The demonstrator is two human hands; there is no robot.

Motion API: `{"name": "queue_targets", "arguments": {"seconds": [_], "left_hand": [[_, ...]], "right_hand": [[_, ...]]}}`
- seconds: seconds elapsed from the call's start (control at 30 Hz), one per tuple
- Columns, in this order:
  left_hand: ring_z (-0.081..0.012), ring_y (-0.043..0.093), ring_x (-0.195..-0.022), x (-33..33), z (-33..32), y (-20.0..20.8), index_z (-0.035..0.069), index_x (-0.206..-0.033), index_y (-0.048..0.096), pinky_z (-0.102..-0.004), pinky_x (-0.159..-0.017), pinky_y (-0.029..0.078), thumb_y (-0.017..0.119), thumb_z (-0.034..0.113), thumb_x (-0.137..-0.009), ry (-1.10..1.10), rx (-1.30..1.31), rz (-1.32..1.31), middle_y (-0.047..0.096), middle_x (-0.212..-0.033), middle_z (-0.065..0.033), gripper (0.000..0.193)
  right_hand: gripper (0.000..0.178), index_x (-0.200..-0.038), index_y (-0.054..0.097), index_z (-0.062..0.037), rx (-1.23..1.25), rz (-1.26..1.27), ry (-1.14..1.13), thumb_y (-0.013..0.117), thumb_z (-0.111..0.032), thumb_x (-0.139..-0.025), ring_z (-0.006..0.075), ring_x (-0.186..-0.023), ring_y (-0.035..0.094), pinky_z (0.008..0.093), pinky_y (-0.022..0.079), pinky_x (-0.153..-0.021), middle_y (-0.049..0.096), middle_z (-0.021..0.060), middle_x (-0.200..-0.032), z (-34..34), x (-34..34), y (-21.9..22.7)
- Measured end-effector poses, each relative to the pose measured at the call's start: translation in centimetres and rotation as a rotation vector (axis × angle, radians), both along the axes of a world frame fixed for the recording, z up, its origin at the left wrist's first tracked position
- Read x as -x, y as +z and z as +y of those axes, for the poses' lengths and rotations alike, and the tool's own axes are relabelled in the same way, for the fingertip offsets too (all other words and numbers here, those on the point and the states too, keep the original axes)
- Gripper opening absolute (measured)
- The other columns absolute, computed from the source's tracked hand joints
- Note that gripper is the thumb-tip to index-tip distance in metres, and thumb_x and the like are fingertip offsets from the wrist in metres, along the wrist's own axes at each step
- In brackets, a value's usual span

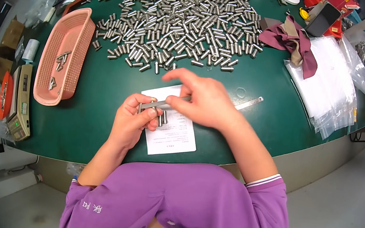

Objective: The person sorts small cylindrical metal parts on a green workbench. They pick up the parts from a large pile, arrange them in rows on a white paper, and then transfer them into a pink basket. The person repeats this process throughout the video.

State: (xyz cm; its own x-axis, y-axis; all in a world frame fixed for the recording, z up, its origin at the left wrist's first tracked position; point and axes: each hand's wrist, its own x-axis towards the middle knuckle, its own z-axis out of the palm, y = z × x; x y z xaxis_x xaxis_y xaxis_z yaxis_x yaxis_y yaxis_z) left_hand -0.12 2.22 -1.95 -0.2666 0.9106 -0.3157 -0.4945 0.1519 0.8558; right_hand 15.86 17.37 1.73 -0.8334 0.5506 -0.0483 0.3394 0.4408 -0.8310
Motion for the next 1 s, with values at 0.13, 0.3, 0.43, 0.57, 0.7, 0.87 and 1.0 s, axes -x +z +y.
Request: {"name": "queue_targets", "arguments": {"seconds": [0.13, 0.3, 0.43, 0.57, 0.7, 0.87, 1.0], "left_hand": [[-0.0144, 0.064, -0.066, -0.3, -0.1, 0.3, 0.004, -0.109, 0.057, -0.0252, -0.057, 0.054, 0.066, -0.002, -0.09, 0.005, -0.004, 0.07, 0.068, -0.091, -0.0143, 0.022], [-0.0152, 0.065, -0.066, 0.0, 0.0, 0.0, 0.004, -0.108, 0.057, -0.0254, -0.057, 0.054, 0.067, -0.002, -0.089, 0.003, -0.001, 0.049, 0.068, -0.089, -0.0144, 0.022], [-0.0139, 0.064, -0.066, -0.2, -0.2, 0.1, 0.004, -0.108, 0.057, -0.0252, -0.057, 0.054, 0.068, 0.0, -0.09, 0.018, -0.017, 0.07, 0.068, -0.09, -0.0141, 0.022], [-0.0139, 0.065, -0.067, 0.6, -0.3, -0.1, 0.005, -0.109, 0.057, -0.0258, -0.058, 0.055, 0.068, 0.001, -0.09, 0.052, -0.042, 0.047, 0.068, -0.091, -0.0141, 0.022], [-0.0139, 0.065, -0.068, 0.2, 0.1, -0.1, 0.005, -0.111, 0.057, -0.0255, -0.059, 0.055, 0.068, 0.002, -0.091, 0.026, -0.021, -0.012, 0.068, -0.092, -0.0133, 0.023], [-0.0151, 0.065, -0.068, -0.2, -0.2, -0.1, 0.006, -0.112, 0.056, -0.0263, -0.06, 0.054, 0.066, 0.003, -0.092, 0.007, -0.011, 0.023, 0.069, -0.094, -0.0136, 0.022], [-0.0155, 0.064, -0.068, 0.0, -0.1, -0.1, 0.006, -0.112, 0.056, -0.0266, -0.061, 0.054, 0.065, 0.003, -0.092, -0.012, -0.051, -0.034, 0.069, -0.094, -0.0141, 0.022]], "right_hand": [[0.041, -0.121, 0.061, -0.0179, -0.097, 0.078, 0.018, 0.071, -0.023, -0.082, 0.0197, -0.059, 0.061, 0.0346, 0.048, -0.058, 0.061, 0.0021, -0.064, -1.4, 1.2, 0.0], [0.041, -0.122, 0.062, -0.0138, -0.04, 0.097, -0.021, 0.071, -0.014, -0.081, 0.0089, -0.053, 0.053, 0.0265, 0.042, -0.053, 0.057, -0.0005, -0.057, -0.2, -0.2, -0.7], [0.04, -0.123, 0.06, -0.0153, -0.081, 0.104, 0.013, 0.069, -0.017, -0.084, 0.0108, -0.054, 0.059, 0.0298, 0.047, -0.05, 0.06, 0.0003, -0.061, -0.7, 0.8, -0.3], [0.042, -0.124, 0.059, -0.0191, 0.145, -0.069, -0.137, 0.069, -0.024, -0.084, 0.0146, -0.046, 0.06, 0.0328, 0.05, -0.05, 0.063, 0.0013, -0.063, 1.1, -1.2, 1.1], [0.043, -0.123, 0.059, -0.021, -0.046, 0.04, -0.04, 0.071, -0.027, -0.082, 0.0206, -0.059, 0.065, 0.0355, 0.051, -0.059, 0.062, 0.0032, -0.064, 0.3, -0.3, 0.0], [0.044, -0.123, 0.061, -0.0155, -0.142, 0.168, 0.015, 0.071, -0.013, -0.081, 0.0126, -0.052, 0.052, 0.0272, 0.043, -0.053, 0.056, 0.0009, -0.057, -1.3, 1.0, -0.7], [0.041, -0.121, 0.061, -0.0194, -0.056, 0.085, -0.021, 0.071, -0.022, -0.081, 0.0193, -0.058, 0.06, 0.033, 0.048, -0.057, 0.06, 0.0019, -0.063, -0.4, 0.1, 0.0]]}}
